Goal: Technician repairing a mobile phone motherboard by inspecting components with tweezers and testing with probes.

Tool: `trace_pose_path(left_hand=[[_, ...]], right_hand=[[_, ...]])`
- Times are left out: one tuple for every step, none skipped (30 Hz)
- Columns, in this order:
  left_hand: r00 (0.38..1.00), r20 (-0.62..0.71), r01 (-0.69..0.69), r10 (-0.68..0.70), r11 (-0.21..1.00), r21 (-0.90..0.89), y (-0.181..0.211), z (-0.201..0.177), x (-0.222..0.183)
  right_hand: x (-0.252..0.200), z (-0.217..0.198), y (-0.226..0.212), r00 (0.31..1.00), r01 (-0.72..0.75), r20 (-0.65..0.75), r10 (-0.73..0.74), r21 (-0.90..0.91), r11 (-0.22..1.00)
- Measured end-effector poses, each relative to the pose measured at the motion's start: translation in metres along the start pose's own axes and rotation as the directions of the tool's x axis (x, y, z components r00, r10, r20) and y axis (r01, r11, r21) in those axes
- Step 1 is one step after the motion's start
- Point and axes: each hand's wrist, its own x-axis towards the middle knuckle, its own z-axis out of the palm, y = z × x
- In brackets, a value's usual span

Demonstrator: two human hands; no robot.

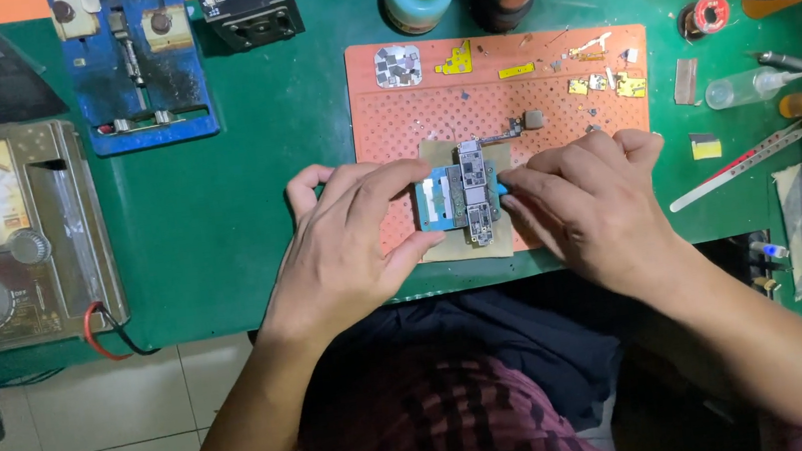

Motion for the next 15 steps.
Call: trace_pose_path(left_hand=[[1.000,-0.002,-0.004,0.004,1.000,-0.005,0.000,-0.001,0.000],[1.000,-0.004,-0.007,0.007,1.000,-0.009,0.001,-0.001,0.000],[1.000,-0.005,-0.004,0.004,1.000,-0.008,0.001,-0.002,0.000],[1.000,-0.001,-0.001,0.001,1.000,-0.009,0.001,-0.002,0.000],[1.000,0.004,0.002,-0.002,1.000,-0.009,0.002,-0.002,0.001],[1.000,0.002,0.000,0.000,1.000,-0.009,0.001,-0.002,0.001],[1.000,-0.005,-0.010,0.010,1.000,-0.010,0.001,-0.001,0.001],[1.000,-0.012,-0.018,0.018,1.000,-0.011,0.001,-0.001,0.000],[1.000,-0.014,-0.018,0.018,1.000,-0.009,0.001,-0.002,0.000],[1.000,-0.010,-0.018,0.018,1.000,-0.009,0.002,-0.003,0.000],[1.000,-0.007,-0.017,0.017,1.000,-0.010,0.002,-0.003,0.000],[1.000,-0.008,-0.015,0.015,1.000,-0.010,0.002,-0.003,0.000],[0.999,-0.019,-0.033,0.033,0.999,-0.002,0.001,-0.003,0.000],[0.998,-0.027,-0.054,0.054,0.999,0.003,0.000,-0.002,-0.001],[0.998,-0.025,-0.055,0.055,0.999,-0.001,0.000,-0.001,-0.002]], right_hand=[[0.000,-0.002,-0.001,0.999,-0.025,0.038,0.024,0.004,1.000],[0.000,-0.003,-0.002,0.996,-0.049,0.076,0.048,0.008,0.999],[0.000,-0.002,-0.001,0.996,-0.047,0.077,0.046,0.010,0.999],[0.000,-0.001,-0.001,0.998,-0.024,0.052,0.023,0.016,1.000],[-0.001,-0.001,0.000,1.000,-0.002,0.026,0.001,0.022,1.000],[-0.001,-0.001,0.000,1.000,0.000,0.025,0.000,0.020,1.000],[-0.001,-0.001,0.000,1.000,-0.005,0.015,0.004,0.016,1.000],[0.000,-0.001,0.000,1.000,-0.008,0.005,0.008,0.013,1.000],[0.001,-0.004,0.000,1.000,-0.005,0.004,0.005,0.013,1.000],[0.002,-0.007,0.000,0.999,-0.027,0.038,0.025,0.045,0.999],[0.003,-0.010,0.001,0.996,-0.048,0.073,0.043,0.077,0.996],[0.007,-0.014,0.003,0.996,-0.047,0.074,0.041,0.078,0.996],[0.010,-0.018,0.006,0.996,-0.018,0.089,0.012,0.062,0.998],[0.012,-0.023,0.008,0.994,0.006,0.107,-0.011,0.044,0.999],[0.019,-0.026,0.007,0.994,0.003,0.109,-0.008,0.043,0.999]])
